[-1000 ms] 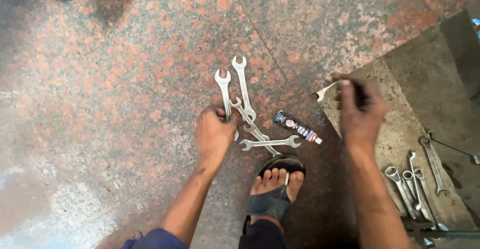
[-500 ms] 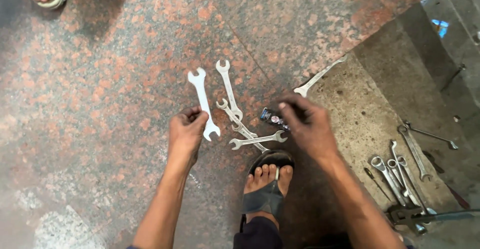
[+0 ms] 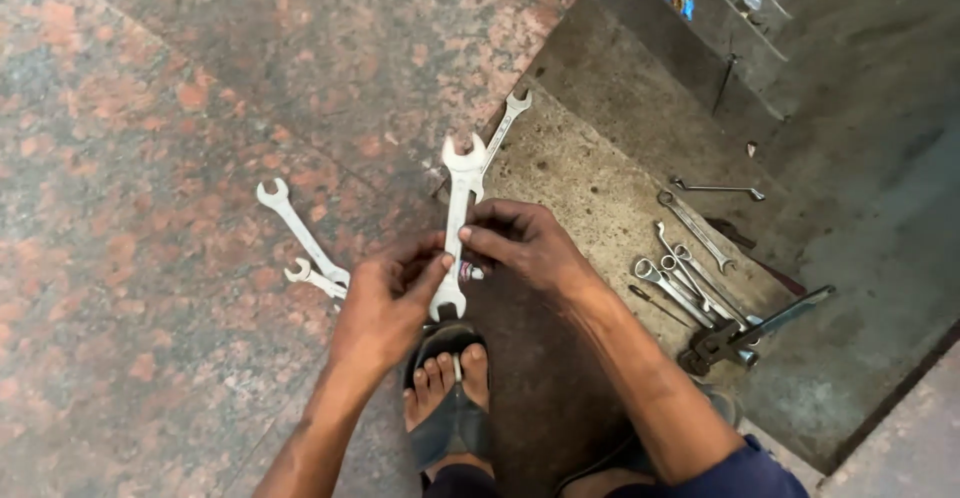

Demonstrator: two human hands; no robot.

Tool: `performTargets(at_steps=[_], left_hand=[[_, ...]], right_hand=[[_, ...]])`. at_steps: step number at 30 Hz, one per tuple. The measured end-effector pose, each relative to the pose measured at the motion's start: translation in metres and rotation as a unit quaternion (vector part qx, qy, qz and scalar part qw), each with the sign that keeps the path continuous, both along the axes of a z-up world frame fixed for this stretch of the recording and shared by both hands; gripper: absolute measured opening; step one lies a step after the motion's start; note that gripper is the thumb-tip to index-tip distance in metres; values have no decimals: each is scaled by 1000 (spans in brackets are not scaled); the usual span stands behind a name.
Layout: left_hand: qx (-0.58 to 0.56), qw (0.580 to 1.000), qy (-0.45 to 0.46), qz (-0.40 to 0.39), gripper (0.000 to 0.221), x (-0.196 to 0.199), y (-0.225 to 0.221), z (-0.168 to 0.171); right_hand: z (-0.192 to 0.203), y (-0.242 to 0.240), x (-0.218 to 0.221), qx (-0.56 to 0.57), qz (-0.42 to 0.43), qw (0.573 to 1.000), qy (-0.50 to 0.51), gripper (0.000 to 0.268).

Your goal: Organizing various sizes of wrenches on a shelf within a vehicle service pit.

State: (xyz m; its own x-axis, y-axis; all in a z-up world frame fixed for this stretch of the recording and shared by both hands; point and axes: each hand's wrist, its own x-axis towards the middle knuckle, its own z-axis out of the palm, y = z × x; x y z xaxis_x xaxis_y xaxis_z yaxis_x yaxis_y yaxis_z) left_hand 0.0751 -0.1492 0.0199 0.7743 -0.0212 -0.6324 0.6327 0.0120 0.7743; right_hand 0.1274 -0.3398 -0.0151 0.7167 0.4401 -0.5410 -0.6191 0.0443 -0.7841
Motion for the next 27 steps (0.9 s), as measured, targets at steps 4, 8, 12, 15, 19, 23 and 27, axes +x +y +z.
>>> performTargets(at_steps=[4,8,12,15,19,23,27], left_hand=[[66,994,17,-84,36,13,-2,27],[93,992,21,-80,36,7,15,26],[164,986,25,30,35,-16,45,13],[185,975,42,120,35,-30,61,7],[192,963,54,179,34,-58,77,4],[230,953,62,187,34,-75,90,-1],[313,935,60,158,36,-71,103,-5]], right_hand=[[-11,-21,14,-50,51,997,-4,20],[-58,-57,46,-80,-110,990,43,27],[-165,-90,61,-134,-139,980,45,28],[-238,-91,66,-150,-125,978,70,28],[-301,-83,70,-179,-83,974,109,29],[-337,-77,76,-177,-70,974,122,26],[-358,-88,85,-257,-33,960,103,25]])
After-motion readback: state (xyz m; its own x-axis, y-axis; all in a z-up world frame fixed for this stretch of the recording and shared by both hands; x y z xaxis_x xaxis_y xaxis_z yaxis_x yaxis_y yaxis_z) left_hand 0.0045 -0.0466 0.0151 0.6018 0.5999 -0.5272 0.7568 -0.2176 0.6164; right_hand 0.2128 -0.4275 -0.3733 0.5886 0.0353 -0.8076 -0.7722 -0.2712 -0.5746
